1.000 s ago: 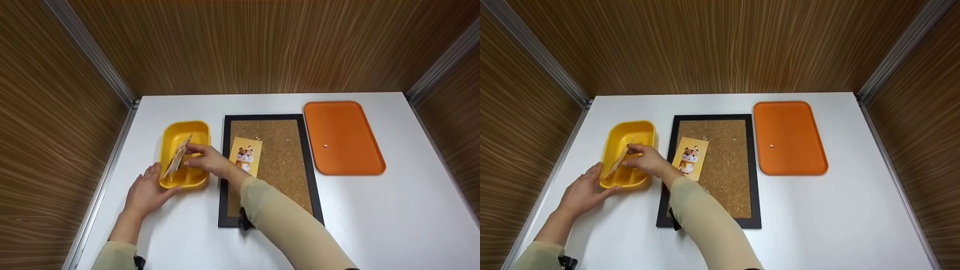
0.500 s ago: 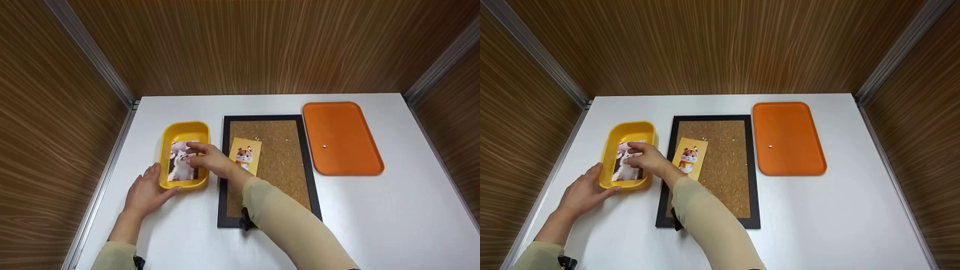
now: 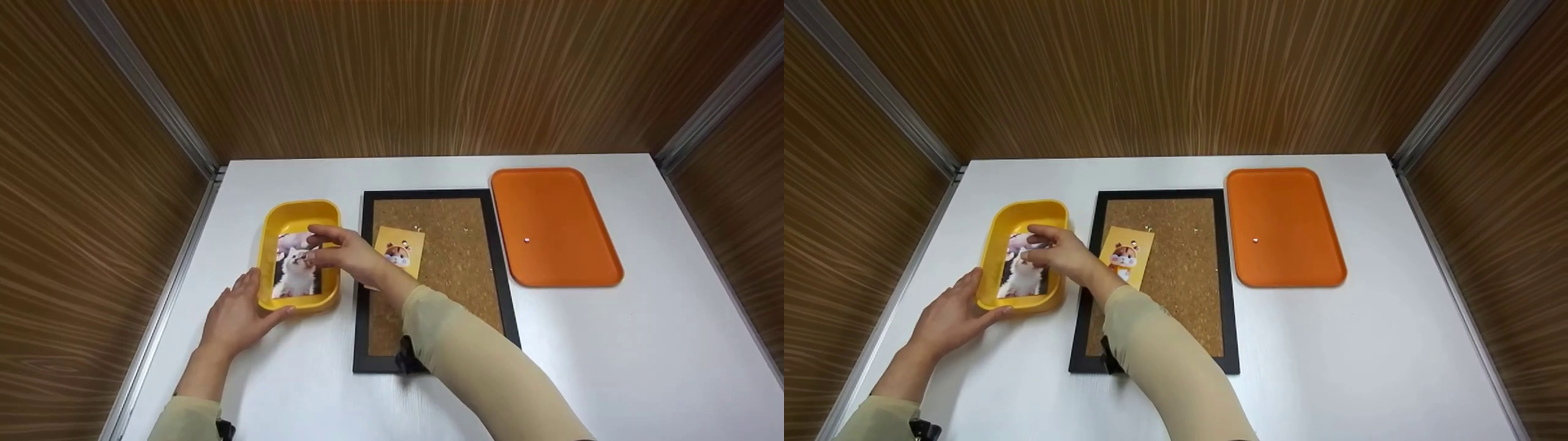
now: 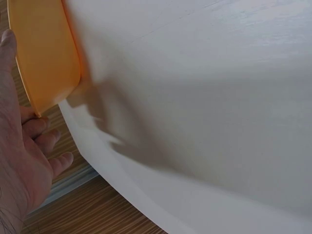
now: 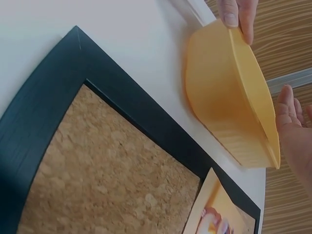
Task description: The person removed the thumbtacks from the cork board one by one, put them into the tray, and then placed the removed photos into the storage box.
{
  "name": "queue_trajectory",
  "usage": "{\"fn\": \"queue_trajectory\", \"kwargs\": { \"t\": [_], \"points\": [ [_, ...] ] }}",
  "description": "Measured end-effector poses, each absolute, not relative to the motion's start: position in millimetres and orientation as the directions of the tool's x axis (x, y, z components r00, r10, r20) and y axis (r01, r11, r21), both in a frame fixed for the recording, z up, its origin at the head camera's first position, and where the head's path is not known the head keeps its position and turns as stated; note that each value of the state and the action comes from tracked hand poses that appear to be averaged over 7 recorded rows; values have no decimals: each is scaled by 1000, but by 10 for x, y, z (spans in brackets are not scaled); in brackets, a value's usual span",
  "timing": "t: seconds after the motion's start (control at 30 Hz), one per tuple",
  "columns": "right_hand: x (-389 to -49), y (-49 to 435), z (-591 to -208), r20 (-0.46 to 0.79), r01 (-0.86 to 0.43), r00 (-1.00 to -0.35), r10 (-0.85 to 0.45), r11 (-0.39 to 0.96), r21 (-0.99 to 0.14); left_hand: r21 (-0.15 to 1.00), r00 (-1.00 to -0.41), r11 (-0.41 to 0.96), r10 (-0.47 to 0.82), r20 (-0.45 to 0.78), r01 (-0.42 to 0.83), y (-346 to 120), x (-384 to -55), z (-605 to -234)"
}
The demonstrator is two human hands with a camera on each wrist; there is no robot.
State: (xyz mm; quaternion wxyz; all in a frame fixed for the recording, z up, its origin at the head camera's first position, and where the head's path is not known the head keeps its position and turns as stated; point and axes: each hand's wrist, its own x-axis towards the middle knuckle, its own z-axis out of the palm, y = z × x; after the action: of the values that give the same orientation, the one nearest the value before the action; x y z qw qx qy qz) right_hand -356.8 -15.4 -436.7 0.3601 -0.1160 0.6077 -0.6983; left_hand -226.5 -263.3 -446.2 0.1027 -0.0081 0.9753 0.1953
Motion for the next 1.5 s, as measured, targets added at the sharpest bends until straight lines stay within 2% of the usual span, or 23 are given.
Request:
{"fn": "queue_trajectory", "kwargs": {
  "t": [0.6,1.13,1.4,1.5],
  "points": [
    [-3732,206,-4237,-228,326,-765,-603,-56,-944,377,-978,924,21,-206,-59,-2636,-2277,-4434],
    [-3845,784,-4353,-253,320,-816,-520,-42,-946,397,-957,912,18,-290,-104,-2654,-2290,-4406],
    [-3873,1078,-4432,-237,285,-847,-476,-31,-958,374,-961,923,15,-277,-94,-2611,-2301,-4380],
    [-3883,1177,-4469,-231,266,-853,-468,-10,-964,353,-974,933,13,-227,-70,-2588,-2306,-4364]
  ]
}}
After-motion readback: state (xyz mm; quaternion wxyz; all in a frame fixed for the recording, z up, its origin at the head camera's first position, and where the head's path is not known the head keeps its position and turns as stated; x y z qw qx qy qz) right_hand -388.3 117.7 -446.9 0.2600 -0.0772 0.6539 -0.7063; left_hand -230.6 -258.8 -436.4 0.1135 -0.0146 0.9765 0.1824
